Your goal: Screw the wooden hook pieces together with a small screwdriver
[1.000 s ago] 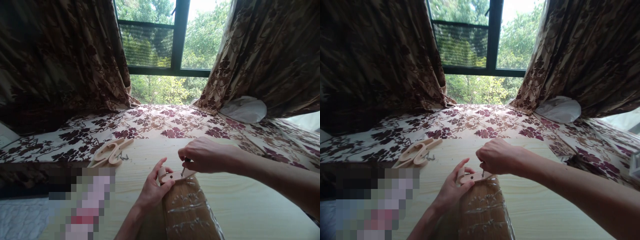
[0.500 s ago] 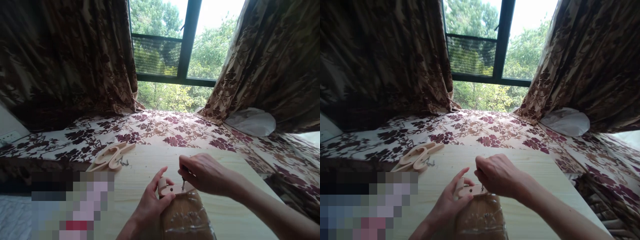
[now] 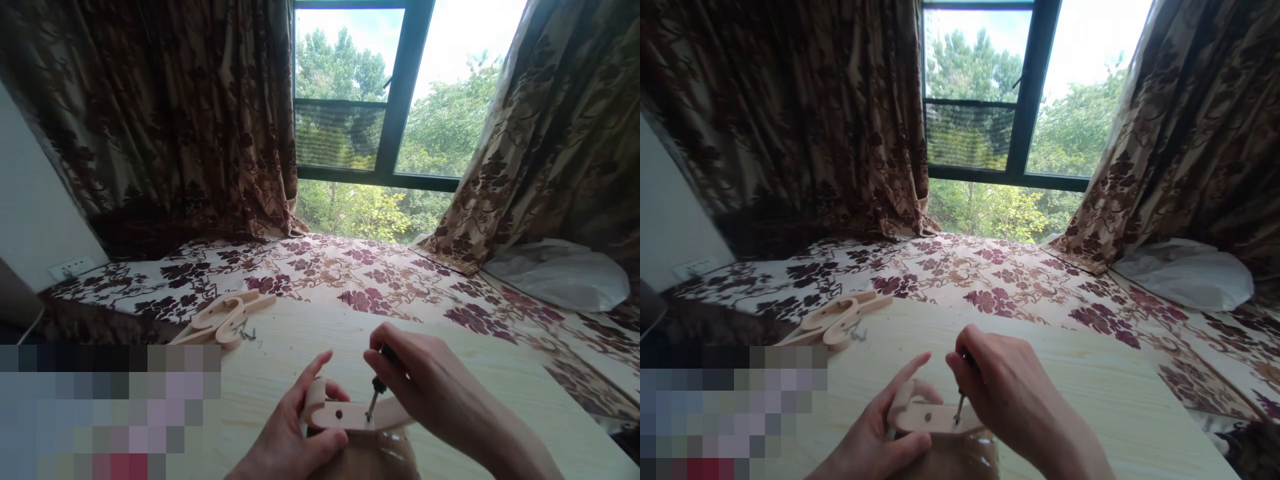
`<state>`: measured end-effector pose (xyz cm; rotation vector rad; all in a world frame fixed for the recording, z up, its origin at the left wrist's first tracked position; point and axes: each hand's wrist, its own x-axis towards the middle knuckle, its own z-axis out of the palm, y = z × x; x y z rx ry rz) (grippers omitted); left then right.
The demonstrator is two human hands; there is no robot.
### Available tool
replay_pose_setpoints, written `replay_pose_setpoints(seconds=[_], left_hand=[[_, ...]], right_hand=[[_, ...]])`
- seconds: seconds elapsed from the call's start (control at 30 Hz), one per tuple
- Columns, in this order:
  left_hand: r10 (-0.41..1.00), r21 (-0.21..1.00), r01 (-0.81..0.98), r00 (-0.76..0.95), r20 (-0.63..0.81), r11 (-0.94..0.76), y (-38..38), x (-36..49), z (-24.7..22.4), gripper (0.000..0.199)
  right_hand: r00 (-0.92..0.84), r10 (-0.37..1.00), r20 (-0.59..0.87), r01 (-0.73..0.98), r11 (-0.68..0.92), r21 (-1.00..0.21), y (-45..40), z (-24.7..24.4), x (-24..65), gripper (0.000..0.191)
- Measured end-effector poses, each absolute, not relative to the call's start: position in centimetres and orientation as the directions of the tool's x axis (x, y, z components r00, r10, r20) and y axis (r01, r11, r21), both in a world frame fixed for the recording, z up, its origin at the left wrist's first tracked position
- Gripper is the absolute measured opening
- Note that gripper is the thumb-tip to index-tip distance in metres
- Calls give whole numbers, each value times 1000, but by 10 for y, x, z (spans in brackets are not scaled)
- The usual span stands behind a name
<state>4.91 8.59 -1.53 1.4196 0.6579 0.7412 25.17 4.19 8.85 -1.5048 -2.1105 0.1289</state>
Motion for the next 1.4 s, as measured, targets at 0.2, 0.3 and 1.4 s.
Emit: replay_pose_setpoints(seconds=[0.2,0.3,1.4], left_hand=[[805,994,-109,589,70,-6,85,51,-21,80],[831,994,-106,551,70,-14,84,53,-20,80],[844,998,-37,532,70,-60,78,53,-12,82]], right_hand=[[-97,916,389,913,238,-332,50,79,253,29],[-47,922,383,931,179,-317,52,79,256,29],[-143,926,348,874,284,-395,36,86,257,14]])
